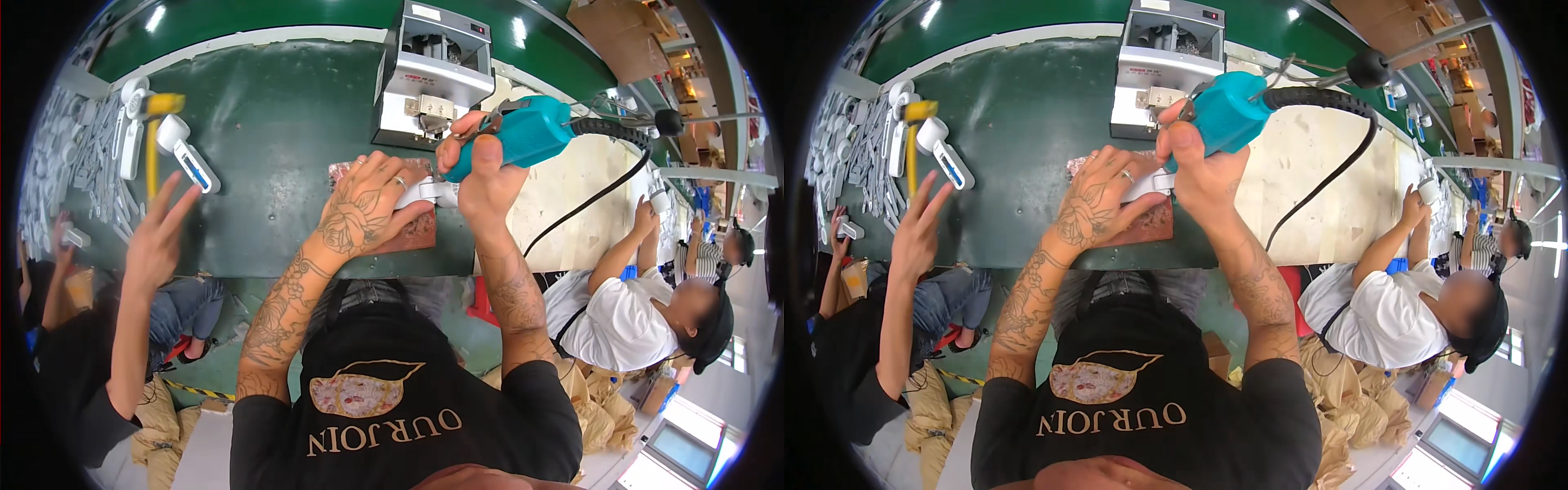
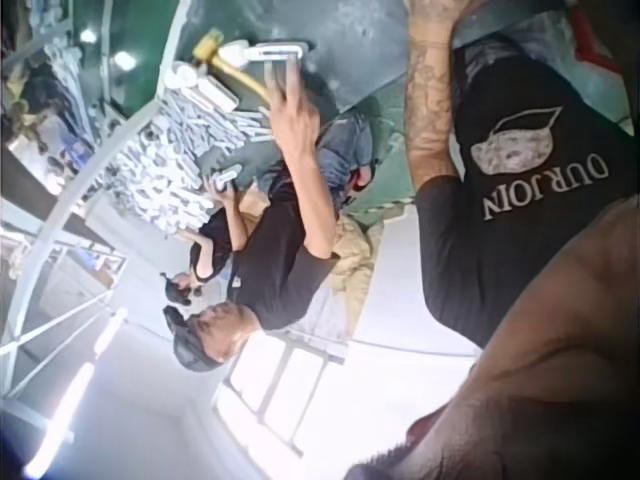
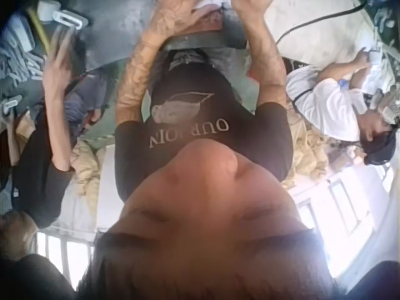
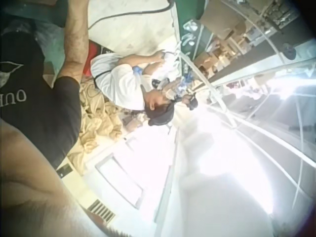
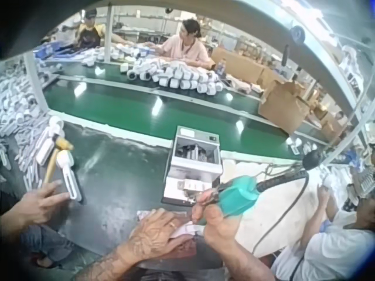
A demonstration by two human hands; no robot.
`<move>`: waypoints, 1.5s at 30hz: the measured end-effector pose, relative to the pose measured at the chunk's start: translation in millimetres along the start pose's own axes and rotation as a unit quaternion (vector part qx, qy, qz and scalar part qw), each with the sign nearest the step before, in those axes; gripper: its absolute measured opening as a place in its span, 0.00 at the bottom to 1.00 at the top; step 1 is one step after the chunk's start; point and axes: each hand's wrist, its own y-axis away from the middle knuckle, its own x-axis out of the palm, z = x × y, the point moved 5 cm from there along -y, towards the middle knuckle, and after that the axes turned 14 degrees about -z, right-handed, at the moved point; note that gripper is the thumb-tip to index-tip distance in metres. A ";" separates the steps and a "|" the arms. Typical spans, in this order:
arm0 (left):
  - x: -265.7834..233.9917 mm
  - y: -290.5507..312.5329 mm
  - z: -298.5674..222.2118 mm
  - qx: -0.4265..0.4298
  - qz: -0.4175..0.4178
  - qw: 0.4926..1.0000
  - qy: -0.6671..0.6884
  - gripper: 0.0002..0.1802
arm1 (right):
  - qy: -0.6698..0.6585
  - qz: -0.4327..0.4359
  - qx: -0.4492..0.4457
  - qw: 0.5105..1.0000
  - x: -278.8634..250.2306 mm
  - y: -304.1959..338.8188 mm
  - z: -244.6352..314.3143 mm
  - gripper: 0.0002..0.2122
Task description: Assemble the plastic housing of hair dryers using an electric screwdriver at a factory workstation.
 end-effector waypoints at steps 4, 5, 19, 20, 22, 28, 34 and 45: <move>-2.4 -2.6 -3.3 0.001 0.000 1.000 -0.012 0.22 | -0.018 0.012 0.015 1.000 -0.4 1.6 -5.5 0.27; -2.7 -2.4 -4.0 -0.002 0.004 1.000 -0.011 0.22 | -0.023 0.005 0.016 1.000 1.3 1.7 -4.5 0.26; -3.0 -0.6 -2.3 -0.005 0.011 1.000 -0.011 0.22 | -0.054 -0.025 0.017 0.998 3.2 -12.4 5.3 0.19; -3.7 0.2 -3.5 -0.005 0.009 1.000 -0.013 0.22 | -0.055 -0.023 0.016 0.998 9.1 -17.6 6.4 0.19; -5.6 0.3 -3.9 -0.012 -0.001 1.000 -0.016 0.19 | -0.085 -0.029 -0.064 0.994 20.4 -32.0 11.3 0.19; -5.8 1.4 -4.7 -0.006 -0.025 1.000 -0.003 0.17 | -0.047 0.021 -0.110 0.993 26.1 -43.4 -7.3 0.21; -4.3 5.1 1.1 -0.015 -0.005 1.000 -0.013 0.17 | -0.027 0.021 -0.058 0.998 28.3 -34.3 -0.1 0.21; -5.3 0.2 -1.6 -0.016 -0.009 1.000 0.014 0.17 | -0.024 0.031 0.011 0.999 -10.7 16.0 22.4 0.30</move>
